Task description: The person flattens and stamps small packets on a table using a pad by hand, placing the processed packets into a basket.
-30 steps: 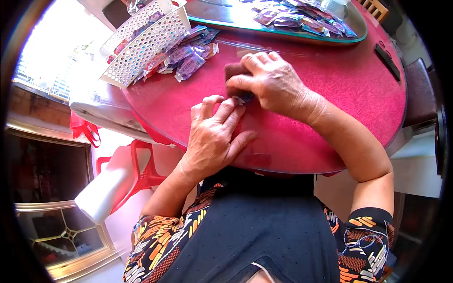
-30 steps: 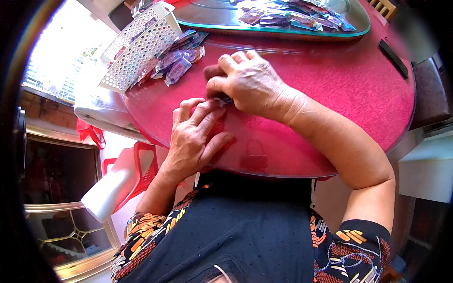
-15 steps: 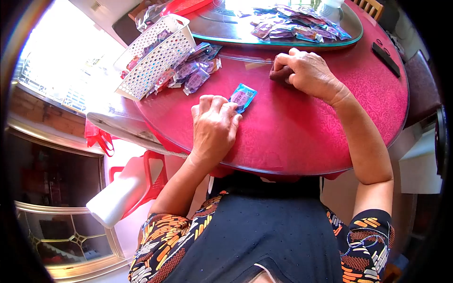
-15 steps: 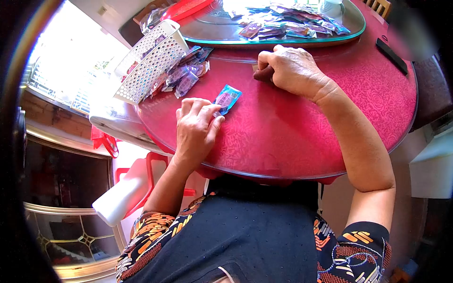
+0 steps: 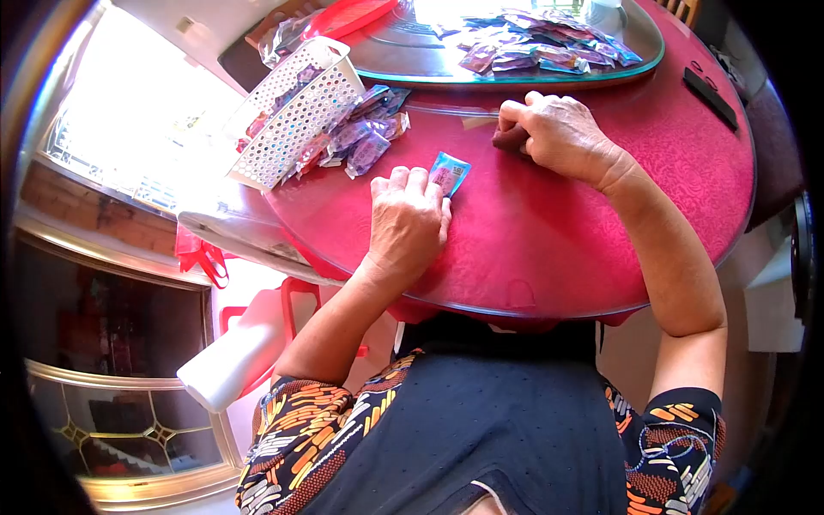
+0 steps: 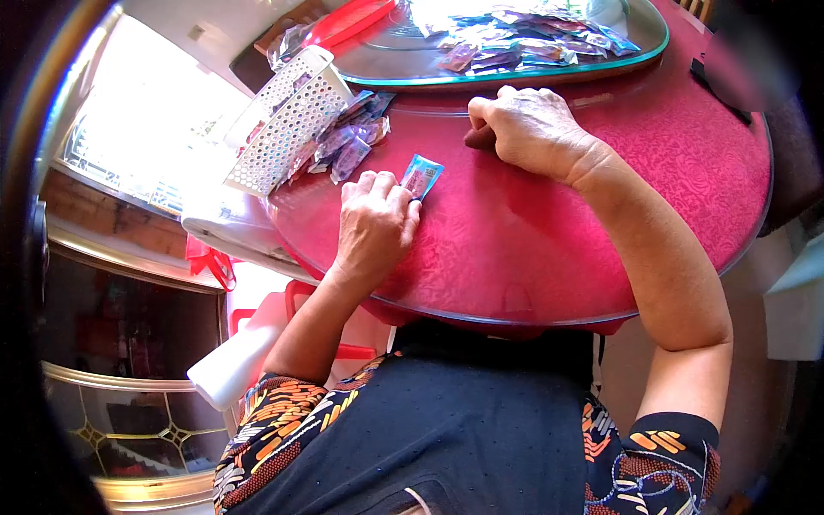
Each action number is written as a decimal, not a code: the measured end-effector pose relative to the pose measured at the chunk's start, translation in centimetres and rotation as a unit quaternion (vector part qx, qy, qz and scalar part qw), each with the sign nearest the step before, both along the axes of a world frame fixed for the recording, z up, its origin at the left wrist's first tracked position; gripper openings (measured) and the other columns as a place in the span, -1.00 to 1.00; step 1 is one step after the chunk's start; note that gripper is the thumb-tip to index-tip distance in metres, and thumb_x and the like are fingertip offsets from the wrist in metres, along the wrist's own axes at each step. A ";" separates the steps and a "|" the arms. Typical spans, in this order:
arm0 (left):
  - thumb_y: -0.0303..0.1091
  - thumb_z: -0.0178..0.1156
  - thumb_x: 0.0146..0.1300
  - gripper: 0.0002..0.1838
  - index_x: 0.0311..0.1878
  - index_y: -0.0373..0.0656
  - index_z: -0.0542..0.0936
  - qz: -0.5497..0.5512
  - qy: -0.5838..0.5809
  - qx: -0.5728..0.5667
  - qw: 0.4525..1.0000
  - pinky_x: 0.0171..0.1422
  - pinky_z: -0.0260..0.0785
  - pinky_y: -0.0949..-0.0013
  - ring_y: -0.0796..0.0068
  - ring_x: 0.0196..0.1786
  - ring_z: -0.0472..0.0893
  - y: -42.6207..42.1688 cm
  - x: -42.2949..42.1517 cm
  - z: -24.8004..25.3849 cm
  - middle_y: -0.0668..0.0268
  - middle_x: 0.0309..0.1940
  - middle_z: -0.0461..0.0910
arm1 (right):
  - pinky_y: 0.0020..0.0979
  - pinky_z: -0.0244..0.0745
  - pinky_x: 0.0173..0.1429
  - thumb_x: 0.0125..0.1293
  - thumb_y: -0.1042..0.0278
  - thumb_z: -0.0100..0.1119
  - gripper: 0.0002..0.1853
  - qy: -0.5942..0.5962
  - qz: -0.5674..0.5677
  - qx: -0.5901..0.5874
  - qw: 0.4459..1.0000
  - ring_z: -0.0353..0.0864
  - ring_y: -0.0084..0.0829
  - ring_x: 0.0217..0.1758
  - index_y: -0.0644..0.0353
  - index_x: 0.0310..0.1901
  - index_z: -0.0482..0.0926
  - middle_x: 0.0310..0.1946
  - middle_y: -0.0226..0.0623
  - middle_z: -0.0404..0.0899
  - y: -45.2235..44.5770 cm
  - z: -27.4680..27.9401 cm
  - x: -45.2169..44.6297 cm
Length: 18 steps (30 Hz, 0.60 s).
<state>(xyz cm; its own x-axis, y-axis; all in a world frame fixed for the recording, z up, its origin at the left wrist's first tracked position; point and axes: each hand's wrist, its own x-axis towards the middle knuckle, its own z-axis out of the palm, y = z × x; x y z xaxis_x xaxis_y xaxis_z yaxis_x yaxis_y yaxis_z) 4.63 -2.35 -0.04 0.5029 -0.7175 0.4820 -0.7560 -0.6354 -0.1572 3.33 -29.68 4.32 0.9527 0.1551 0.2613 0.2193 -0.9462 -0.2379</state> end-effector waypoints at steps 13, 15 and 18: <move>-0.44 0.32 0.42 -0.87 -0.15 -0.31 0.78 -0.028 0.636 -0.460 0.619 -0.29 0.48 0.49 0.61 -0.39 0.65 1.2 0.0 2.4 0.32 -0.39 0.72 | 0.03 0.61 0.24 0.50 0.36 0.23 -0.84 0.023 -0.012 -0.010 1.000 0.80 -0.02 0.15 0.00 0.01 0.74 -0.01 -0.05 0.78 0.2 0.4 -0.2; -0.45 0.31 0.45 -0.86 -0.11 -0.31 0.79 0.028 0.671 -0.466 0.577 -0.32 0.48 0.51 0.63 -0.44 0.62 2.1 -0.1 3.8 0.31 -0.40 0.72 | 0.03 0.61 0.24 0.48 0.39 0.23 -0.83 0.025 -0.010 -0.007 1.000 0.79 -0.03 0.16 0.00 0.01 0.73 0.01 -0.04 0.77 0.0 0.3 -0.1; -0.49 0.33 0.44 -0.87 -0.07 -0.30 0.79 0.079 0.443 -0.418 0.789 -0.28 0.50 0.47 0.58 -0.39 0.64 2.9 0.0 2.0 0.28 -0.32 0.73 | 0.02 0.60 0.24 0.45 0.44 0.23 -0.82 0.020 -0.010 -0.003 1.000 0.79 -0.07 0.15 0.00 -0.01 0.74 0.01 -0.10 0.78 0.0 0.2 -0.1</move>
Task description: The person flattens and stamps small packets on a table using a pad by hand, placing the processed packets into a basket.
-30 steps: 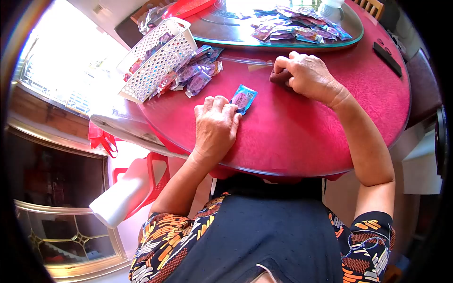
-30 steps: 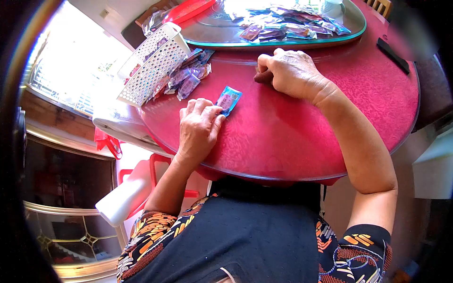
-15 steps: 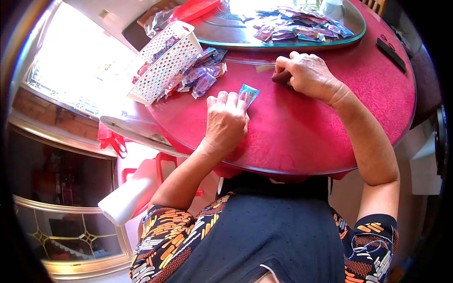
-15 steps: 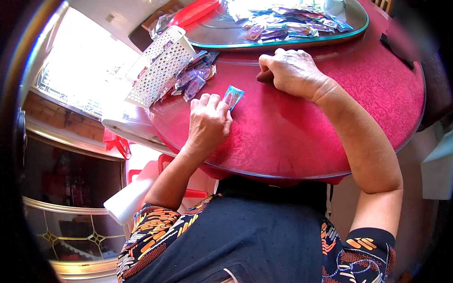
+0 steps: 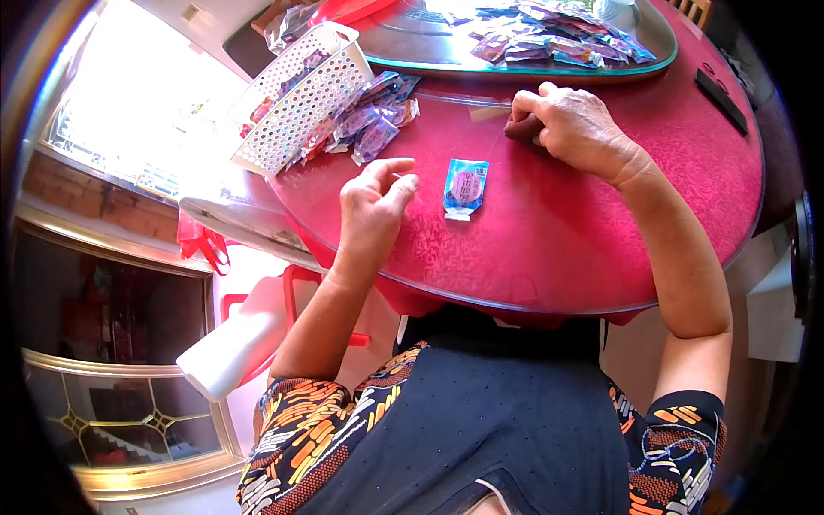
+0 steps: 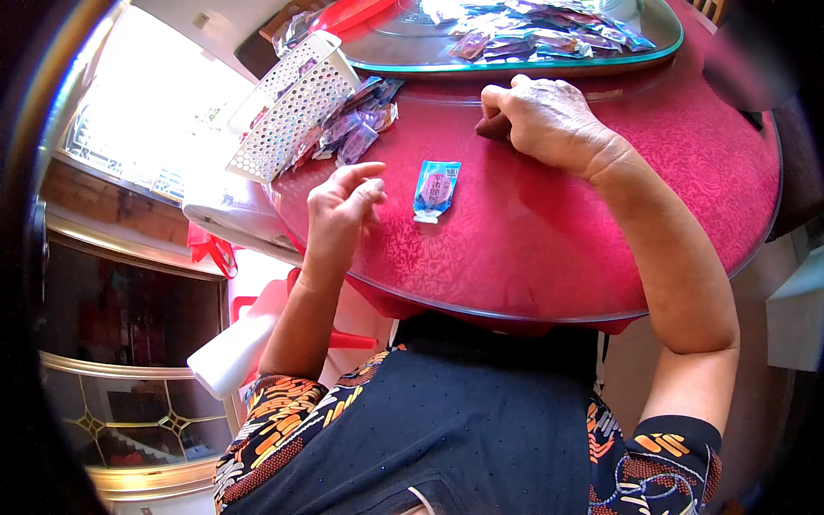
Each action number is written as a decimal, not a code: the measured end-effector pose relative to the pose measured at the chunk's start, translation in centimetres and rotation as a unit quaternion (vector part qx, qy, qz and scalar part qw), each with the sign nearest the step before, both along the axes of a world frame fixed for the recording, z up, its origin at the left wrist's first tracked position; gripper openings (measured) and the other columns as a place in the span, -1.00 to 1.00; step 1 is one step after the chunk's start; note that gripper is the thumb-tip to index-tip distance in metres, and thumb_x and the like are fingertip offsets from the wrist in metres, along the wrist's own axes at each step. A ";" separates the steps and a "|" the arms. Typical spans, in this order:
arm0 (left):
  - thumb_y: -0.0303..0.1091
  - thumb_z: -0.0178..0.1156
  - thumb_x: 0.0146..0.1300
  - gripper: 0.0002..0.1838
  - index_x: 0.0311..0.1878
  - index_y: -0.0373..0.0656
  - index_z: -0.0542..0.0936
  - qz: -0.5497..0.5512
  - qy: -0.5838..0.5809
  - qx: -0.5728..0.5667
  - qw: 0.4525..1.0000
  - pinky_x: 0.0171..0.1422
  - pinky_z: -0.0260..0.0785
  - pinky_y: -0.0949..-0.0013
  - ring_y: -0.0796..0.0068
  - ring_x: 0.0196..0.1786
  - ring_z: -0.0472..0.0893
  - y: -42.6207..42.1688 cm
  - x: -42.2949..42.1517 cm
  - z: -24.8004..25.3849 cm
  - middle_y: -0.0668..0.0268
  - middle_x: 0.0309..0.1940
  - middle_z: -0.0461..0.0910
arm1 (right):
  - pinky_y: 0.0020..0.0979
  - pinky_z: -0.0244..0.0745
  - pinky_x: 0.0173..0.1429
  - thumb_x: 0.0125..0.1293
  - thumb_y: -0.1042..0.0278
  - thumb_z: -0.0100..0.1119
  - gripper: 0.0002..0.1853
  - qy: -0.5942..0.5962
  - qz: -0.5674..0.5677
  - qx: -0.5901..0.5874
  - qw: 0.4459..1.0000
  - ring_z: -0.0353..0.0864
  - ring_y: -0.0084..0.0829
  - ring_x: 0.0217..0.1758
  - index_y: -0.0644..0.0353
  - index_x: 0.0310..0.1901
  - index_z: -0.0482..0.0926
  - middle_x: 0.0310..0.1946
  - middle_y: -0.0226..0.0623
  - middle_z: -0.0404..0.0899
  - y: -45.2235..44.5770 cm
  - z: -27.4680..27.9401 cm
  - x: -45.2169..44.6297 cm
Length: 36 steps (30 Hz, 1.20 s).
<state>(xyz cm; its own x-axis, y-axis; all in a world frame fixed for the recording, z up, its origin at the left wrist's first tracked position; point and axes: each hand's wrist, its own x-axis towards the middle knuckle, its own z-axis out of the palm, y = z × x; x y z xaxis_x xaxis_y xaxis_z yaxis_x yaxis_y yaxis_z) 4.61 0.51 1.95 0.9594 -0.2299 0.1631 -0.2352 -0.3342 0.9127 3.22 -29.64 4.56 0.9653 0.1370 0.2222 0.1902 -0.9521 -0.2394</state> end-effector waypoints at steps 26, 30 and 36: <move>0.01 0.52 0.25 -0.35 0.27 -0.26 0.70 -0.138 -0.359 0.307 0.871 0.39 0.31 -0.06 0.00 0.35 0.48 -0.4 -5.4 -2.4 0.11 0.27 0.59 | -0.12 0.54 0.19 0.30 0.18 0.39 -0.81 -0.160 0.184 -0.026 0.969 0.73 -0.16 0.06 -0.22 -0.07 0.84 -0.07 -0.28 0.68 7.5 -2.6 -1.1; -0.17 0.50 0.29 -0.47 0.26 -0.25 0.70 -0.143 -0.378 0.301 0.864 0.34 0.37 -0.04 0.01 0.25 0.52 -0.7 -5.5 -2.0 0.12 0.14 0.63 | -0.08 0.57 0.17 0.42 0.16 0.35 -0.83 -0.165 0.083 -0.062 0.981 0.77 -0.15 0.05 -0.24 -0.02 0.83 -0.04 -0.24 0.71 5.5 -3.0 1.0; -0.63 0.33 0.22 -0.53 0.22 -0.11 0.74 -0.140 -0.420 0.211 0.871 0.25 0.48 0.02 0.04 0.13 0.58 -1.4 -1.9 -1.2 0.19 0.01 0.69 | -0.02 0.71 0.11 0.42 0.22 0.38 -0.75 -0.122 0.015 0.069 0.990 0.81 -0.11 0.01 -0.27 0.10 0.79 -0.12 -0.21 0.73 2.7 -2.1 0.9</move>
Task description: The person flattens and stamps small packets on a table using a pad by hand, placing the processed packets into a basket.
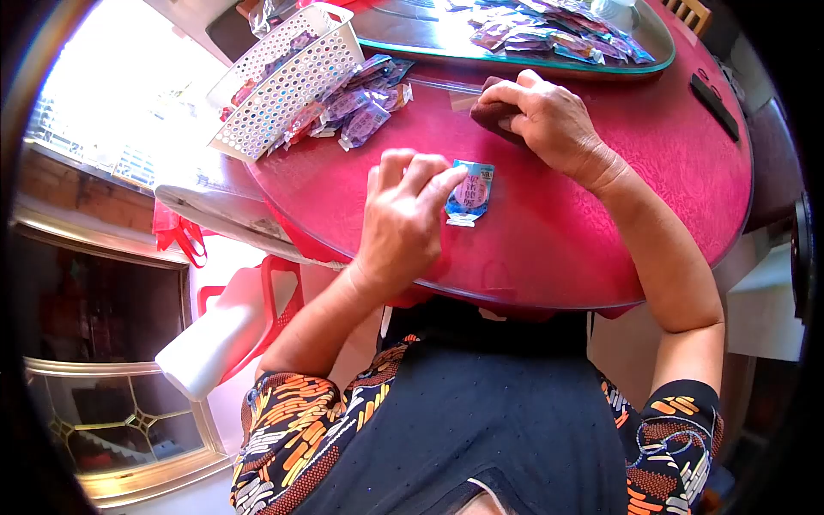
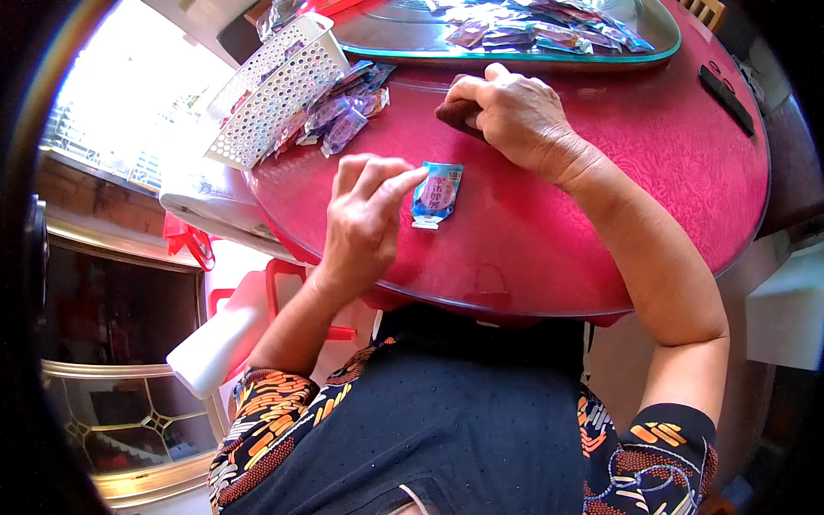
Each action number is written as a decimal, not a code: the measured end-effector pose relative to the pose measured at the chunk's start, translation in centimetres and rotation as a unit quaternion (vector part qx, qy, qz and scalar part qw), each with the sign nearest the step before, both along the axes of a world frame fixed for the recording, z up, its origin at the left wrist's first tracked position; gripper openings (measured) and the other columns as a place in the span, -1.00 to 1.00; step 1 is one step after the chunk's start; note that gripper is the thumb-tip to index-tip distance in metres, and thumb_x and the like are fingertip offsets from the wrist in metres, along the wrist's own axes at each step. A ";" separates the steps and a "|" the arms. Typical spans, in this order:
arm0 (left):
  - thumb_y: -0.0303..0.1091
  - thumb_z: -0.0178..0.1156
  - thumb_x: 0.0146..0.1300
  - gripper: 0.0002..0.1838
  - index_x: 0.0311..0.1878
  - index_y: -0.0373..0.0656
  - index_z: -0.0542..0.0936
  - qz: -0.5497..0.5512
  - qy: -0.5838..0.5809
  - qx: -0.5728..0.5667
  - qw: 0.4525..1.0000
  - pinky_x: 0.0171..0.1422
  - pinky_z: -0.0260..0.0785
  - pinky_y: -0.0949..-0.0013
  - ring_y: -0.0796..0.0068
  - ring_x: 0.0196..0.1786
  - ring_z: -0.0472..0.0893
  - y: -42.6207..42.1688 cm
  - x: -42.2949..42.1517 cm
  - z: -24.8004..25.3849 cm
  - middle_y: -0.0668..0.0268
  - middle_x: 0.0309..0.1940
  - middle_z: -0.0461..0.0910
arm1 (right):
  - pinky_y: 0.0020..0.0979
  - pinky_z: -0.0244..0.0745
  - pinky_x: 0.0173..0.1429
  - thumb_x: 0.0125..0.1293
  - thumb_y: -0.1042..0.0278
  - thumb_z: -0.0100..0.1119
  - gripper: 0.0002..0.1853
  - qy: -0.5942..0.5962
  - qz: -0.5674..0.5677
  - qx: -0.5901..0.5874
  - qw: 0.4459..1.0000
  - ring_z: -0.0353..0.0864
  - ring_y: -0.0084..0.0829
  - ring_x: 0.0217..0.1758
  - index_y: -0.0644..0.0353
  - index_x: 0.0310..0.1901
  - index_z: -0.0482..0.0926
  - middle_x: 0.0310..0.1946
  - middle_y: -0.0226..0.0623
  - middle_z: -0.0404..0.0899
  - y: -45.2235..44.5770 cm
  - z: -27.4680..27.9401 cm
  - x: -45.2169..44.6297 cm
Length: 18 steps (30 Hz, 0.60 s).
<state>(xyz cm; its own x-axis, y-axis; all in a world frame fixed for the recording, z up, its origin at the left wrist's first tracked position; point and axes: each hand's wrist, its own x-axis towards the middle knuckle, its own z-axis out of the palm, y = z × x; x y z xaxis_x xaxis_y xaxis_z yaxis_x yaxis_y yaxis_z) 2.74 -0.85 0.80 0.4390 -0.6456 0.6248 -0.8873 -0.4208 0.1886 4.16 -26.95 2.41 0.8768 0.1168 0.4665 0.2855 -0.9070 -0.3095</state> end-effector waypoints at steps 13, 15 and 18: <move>-0.28 0.54 0.25 -0.76 -0.05 -0.07 0.77 0.024 0.028 0.080 0.996 0.25 0.46 0.03 0.05 0.12 0.57 -0.2 3.2 -0.3 0.22 -0.04 0.67 | -0.06 0.71 0.11 0.37 0.26 0.46 -0.75 -0.042 0.040 0.020 0.998 0.81 -0.10 -0.05 -0.24 0.05 0.81 -0.12 -0.25 0.75 -0.8 -0.1 -0.4; -0.32 0.53 0.26 -0.78 -0.06 -0.08 0.77 0.014 0.022 0.024 0.999 0.26 0.46 0.02 0.05 0.13 0.57 -0.2 2.9 -0.7 0.23 -0.03 0.67 | -0.06 0.71 0.10 0.35 0.23 0.48 -0.77 -0.061 0.061 0.037 0.996 0.81 -0.10 -0.09 -0.24 0.03 0.82 -0.15 -0.26 0.74 -0.3 0.2 -0.7; -0.38 0.50 0.26 -0.79 -0.05 -0.09 0.77 0.021 0.026 0.039 0.999 0.28 0.45 0.02 0.06 0.15 0.56 -0.1 2.7 -1.2 0.24 -0.03 0.67 | -0.07 0.69 0.09 0.33 0.20 0.50 -0.78 -0.043 0.169 0.041 0.984 0.79 -0.12 -0.08 -0.25 0.00 0.82 -0.20 -0.28 0.70 1.3 1.2 -1.6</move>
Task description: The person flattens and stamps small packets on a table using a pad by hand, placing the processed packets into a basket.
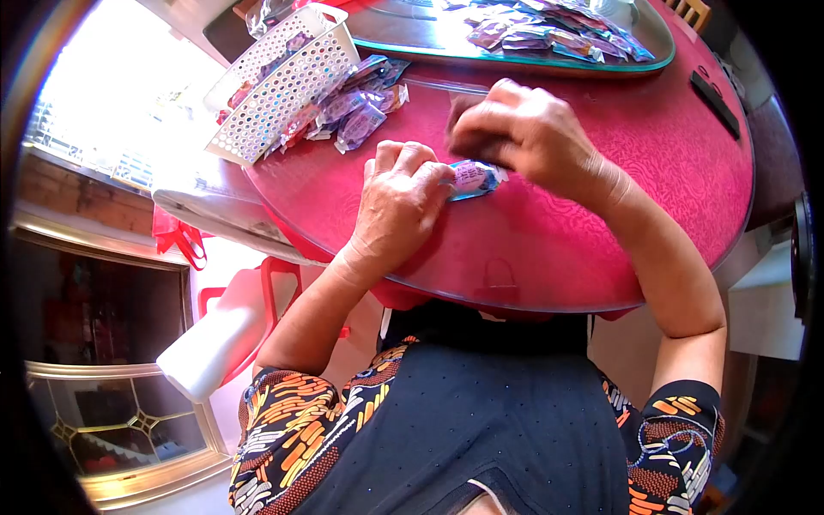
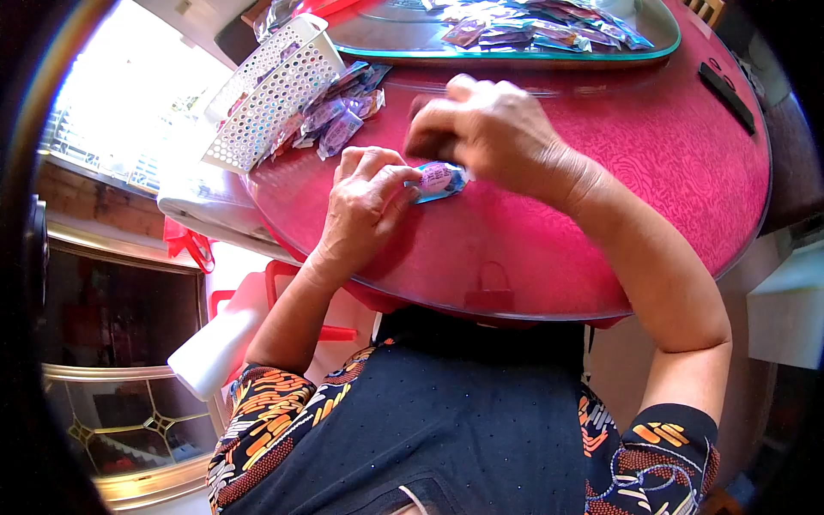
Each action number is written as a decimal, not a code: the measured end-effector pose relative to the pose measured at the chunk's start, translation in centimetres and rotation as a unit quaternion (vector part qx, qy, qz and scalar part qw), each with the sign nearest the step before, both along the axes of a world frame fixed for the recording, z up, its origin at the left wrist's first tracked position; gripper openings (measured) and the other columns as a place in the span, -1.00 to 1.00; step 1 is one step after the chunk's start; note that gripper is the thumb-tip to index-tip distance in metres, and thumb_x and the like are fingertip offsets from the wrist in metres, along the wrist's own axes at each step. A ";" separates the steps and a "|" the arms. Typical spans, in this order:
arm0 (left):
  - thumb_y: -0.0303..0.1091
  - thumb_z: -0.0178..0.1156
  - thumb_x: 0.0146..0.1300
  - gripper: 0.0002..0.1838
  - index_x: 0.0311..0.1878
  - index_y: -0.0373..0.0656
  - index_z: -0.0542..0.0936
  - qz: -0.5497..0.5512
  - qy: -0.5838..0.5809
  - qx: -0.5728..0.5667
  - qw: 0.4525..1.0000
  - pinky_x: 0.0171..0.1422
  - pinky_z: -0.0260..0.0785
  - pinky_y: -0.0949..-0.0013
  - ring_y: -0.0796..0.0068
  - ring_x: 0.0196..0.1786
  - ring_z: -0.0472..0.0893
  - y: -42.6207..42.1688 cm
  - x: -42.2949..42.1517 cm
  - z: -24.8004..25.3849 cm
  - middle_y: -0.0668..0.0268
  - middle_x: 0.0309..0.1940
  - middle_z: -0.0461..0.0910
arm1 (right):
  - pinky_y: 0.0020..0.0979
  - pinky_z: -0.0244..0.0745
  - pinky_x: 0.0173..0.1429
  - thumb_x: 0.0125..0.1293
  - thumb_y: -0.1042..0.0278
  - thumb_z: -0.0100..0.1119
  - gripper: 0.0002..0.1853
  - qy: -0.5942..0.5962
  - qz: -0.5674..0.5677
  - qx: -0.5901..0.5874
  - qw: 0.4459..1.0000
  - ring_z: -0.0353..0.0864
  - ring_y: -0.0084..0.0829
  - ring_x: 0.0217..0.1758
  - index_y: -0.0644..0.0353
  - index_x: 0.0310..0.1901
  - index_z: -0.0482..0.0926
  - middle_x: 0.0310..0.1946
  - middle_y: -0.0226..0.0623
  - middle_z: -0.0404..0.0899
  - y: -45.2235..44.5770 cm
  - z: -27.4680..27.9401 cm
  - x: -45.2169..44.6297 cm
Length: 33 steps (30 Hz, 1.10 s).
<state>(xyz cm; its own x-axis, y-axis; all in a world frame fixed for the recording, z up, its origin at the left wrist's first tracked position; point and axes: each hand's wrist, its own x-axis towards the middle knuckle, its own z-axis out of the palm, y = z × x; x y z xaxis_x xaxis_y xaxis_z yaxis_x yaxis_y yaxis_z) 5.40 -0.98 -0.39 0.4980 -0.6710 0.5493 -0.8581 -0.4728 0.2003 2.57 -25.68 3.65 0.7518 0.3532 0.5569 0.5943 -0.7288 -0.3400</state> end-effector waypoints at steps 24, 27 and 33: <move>-0.10 0.50 0.31 -0.67 -0.04 -0.13 0.76 0.137 -0.017 0.073 0.988 0.25 0.32 -0.05 0.05 0.24 0.50 0.8 -0.6 0.6 0.19 0.04 0.62 | -0.13 0.63 0.05 0.28 0.48 0.29 -0.84 0.252 -0.088 -0.111 0.957 0.79 -0.21 -0.05 -0.03 -0.26 0.81 -0.21 -0.28 0.74 -3.4 3.9 -1.2; -0.07 0.48 0.34 -0.66 -0.02 -0.12 0.76 0.187 -0.014 0.102 0.977 0.26 0.32 -0.05 0.04 0.25 0.49 1.9 0.9 0.9 0.20 0.04 0.62 | -0.11 0.63 0.05 0.29 0.51 0.26 -0.83 0.247 -0.095 -0.123 0.956 0.79 -0.20 -0.05 -0.01 -0.23 0.79 -0.20 -0.26 0.74 -3.4 3.8 -1.2; -0.05 0.48 0.31 -0.69 -0.10 -0.08 0.78 0.256 -0.063 0.103 0.959 0.40 0.28 -0.08 0.02 0.28 0.48 4.3 7.0 0.7 0.18 0.06 0.63 | -0.09 0.64 0.07 0.30 0.53 0.29 -0.82 0.235 -0.101 -0.137 0.957 0.80 -0.18 -0.04 -0.02 -0.19 0.78 -0.15 -0.24 0.72 -3.5 3.5 -1.3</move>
<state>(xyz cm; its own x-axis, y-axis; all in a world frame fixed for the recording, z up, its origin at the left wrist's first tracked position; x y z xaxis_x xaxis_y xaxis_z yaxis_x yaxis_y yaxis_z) 12.40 3.30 0.28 0.7294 -0.4573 0.5088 -0.5149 -0.8567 -0.0317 1.24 -29.19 7.20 0.9651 0.2577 0.0468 0.2591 -0.9131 -0.3148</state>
